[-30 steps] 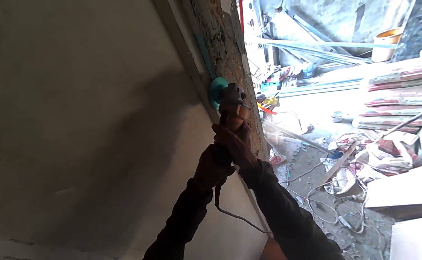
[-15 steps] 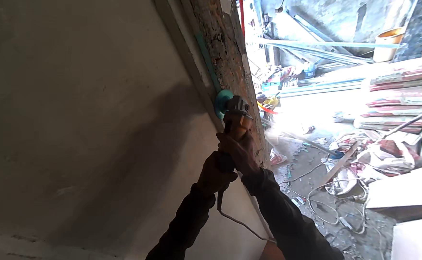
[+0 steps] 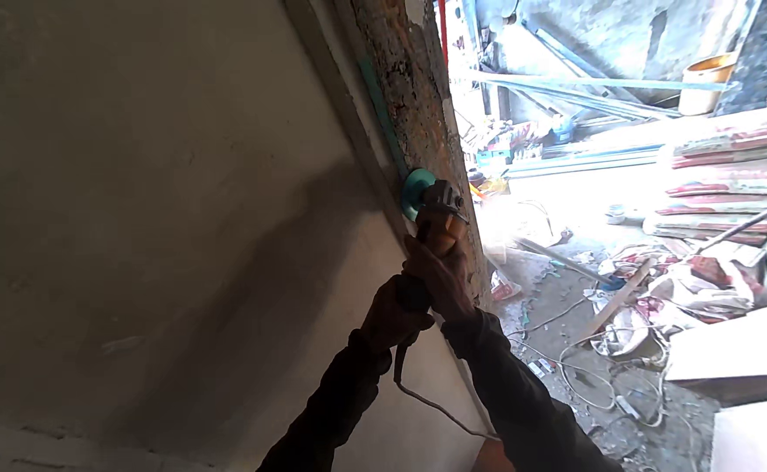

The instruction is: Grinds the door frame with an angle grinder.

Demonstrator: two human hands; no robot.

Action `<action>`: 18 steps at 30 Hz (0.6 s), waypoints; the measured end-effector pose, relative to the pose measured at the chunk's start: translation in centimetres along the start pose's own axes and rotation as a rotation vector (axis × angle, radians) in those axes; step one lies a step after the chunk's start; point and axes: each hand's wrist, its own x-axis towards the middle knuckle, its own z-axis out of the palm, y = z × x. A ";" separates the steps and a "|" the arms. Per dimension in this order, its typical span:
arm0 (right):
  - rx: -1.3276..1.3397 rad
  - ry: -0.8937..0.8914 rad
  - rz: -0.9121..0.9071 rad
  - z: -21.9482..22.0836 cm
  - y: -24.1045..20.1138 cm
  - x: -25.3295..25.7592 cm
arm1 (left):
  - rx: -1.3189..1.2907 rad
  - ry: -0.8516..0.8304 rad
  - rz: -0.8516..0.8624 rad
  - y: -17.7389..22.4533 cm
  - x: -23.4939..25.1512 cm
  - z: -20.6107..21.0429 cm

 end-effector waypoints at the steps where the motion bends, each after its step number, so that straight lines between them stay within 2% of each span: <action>1: -0.023 -0.006 -0.014 0.3 -0.5 0.2 | 0.000 0.005 -0.010 0.6 0.1 -0.3; 4: -0.045 -0.058 -0.066 1.3 -2.1 0.8 | -0.046 0.034 0.003 2.0 0.5 -1.1; 7: -0.010 -0.103 -0.083 1.6 -2.2 0.9 | -0.078 0.028 0.023 1.7 0.6 -1.5; 13: 0.078 -0.026 -0.034 0.2 0.0 0.3 | -0.007 -0.028 -0.007 0.2 0.3 -0.4; 18: -0.026 -0.011 -0.015 0.1 -1.4 0.8 | 0.029 0.002 -0.028 1.8 0.7 -0.4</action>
